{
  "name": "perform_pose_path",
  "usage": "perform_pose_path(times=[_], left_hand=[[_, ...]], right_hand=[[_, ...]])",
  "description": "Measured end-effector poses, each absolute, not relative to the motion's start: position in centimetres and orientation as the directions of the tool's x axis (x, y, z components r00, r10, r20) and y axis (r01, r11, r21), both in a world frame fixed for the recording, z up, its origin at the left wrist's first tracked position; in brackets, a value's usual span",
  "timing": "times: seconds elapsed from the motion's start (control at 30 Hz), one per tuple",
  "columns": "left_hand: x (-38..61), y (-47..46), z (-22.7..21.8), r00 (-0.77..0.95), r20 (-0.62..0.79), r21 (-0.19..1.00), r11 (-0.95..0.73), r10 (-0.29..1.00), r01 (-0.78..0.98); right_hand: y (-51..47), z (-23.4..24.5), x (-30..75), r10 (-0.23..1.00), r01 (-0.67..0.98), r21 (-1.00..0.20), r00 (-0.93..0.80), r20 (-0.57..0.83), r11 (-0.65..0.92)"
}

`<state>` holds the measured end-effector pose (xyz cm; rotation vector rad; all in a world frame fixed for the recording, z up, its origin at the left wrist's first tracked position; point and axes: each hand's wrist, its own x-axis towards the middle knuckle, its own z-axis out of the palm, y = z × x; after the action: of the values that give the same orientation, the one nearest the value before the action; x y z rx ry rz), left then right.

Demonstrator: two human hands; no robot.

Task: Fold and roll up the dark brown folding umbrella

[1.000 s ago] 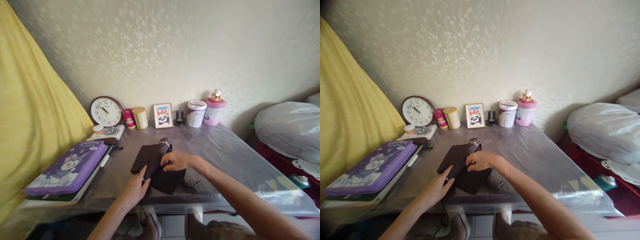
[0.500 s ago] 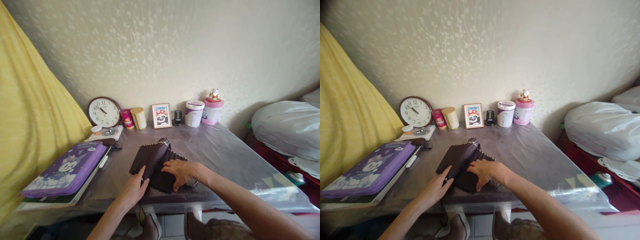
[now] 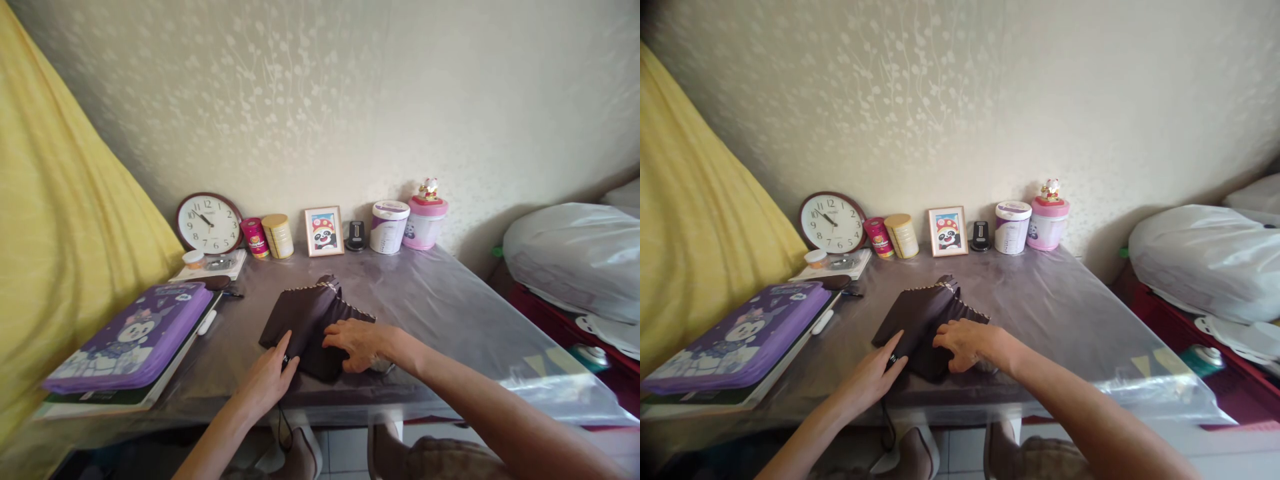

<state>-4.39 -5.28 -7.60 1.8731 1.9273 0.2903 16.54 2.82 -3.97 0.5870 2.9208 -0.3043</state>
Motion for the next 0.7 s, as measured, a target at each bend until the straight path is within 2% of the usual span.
perform_pose_path(times=[0.1,0.27,0.5,0.7], left_hand=[[-4.3,-5.3,-7.4,0.002,-0.171,0.435,0.074,0.985,0.897],[-4.3,-5.4,-7.3,0.002,-0.182,0.426,0.077,0.983,0.901],[-4.3,-5.4,-7.3,0.0,-0.172,0.426,0.074,0.985,0.902],[-4.3,-5.4,-7.4,0.014,-0.161,0.408,0.054,0.987,0.911]], right_hand=[[3.3,-4.8,16.7,0.362,0.38,-0.128,-0.921,-0.143,0.916],[4.3,-5.7,17.3,0.433,0.439,-0.049,-0.896,-0.098,0.897],[4.5,-3.9,17.9,0.554,0.555,0.017,-0.829,-0.083,0.832],[5.4,-2.9,18.2,0.599,0.6,0.08,-0.8,0.037,0.796]])
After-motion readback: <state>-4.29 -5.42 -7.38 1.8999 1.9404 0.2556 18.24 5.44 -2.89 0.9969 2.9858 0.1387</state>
